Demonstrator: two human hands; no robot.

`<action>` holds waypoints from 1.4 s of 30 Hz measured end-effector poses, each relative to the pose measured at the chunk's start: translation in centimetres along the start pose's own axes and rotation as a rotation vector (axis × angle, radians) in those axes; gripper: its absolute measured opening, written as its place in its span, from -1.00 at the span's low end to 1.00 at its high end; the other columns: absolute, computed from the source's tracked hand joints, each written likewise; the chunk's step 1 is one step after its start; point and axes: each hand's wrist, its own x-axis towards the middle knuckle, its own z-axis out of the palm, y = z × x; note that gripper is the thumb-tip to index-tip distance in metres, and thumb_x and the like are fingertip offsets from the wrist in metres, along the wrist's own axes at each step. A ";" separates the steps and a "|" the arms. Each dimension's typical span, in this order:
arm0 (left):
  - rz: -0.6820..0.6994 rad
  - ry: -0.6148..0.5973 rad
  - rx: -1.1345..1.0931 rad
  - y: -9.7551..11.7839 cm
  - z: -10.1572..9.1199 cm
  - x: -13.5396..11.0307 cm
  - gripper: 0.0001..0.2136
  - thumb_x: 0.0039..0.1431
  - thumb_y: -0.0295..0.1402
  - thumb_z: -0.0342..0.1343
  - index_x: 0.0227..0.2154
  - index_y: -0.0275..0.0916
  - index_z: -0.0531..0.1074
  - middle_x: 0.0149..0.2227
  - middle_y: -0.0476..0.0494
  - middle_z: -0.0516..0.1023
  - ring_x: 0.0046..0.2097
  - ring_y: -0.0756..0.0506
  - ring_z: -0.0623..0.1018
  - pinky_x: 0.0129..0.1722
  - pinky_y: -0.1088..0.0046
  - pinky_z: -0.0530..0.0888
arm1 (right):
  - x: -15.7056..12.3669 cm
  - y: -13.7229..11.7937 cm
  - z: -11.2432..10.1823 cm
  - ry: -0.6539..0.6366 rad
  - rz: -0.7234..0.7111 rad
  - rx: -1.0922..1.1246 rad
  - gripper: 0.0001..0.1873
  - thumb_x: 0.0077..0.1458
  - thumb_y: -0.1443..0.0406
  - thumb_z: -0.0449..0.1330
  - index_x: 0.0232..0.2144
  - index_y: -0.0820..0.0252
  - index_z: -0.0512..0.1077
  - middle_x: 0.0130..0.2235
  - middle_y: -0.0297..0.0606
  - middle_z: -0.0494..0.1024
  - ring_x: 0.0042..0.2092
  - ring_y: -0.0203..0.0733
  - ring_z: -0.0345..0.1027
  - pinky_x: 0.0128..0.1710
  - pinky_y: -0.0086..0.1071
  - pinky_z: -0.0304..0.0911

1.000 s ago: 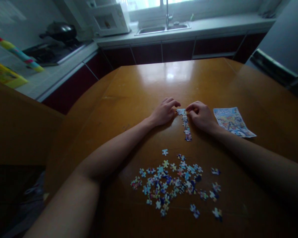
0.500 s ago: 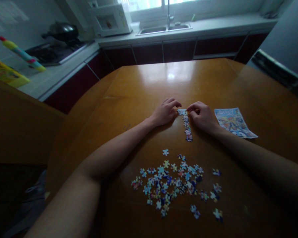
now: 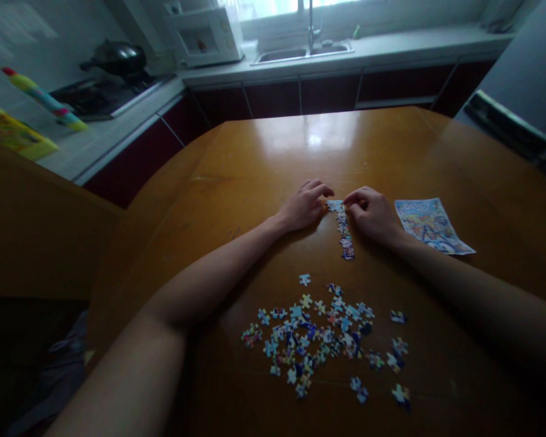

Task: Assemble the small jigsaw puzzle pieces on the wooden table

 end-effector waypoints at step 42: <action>0.004 -0.009 0.000 -0.2 0.0 0.0 -0.67 0.11 -0.64 -0.01 -0.13 -0.20 0.46 -0.08 -0.13 0.50 0.03 -0.12 0.43 0.10 0.27 0.42 | 0.0 -0.1 0.0 -0.004 0.006 -0.012 -0.86 0.04 0.40 0.16 -0.42 0.13 0.52 -0.31 -0.19 0.54 -0.25 -0.08 0.40 -0.21 -0.18 0.29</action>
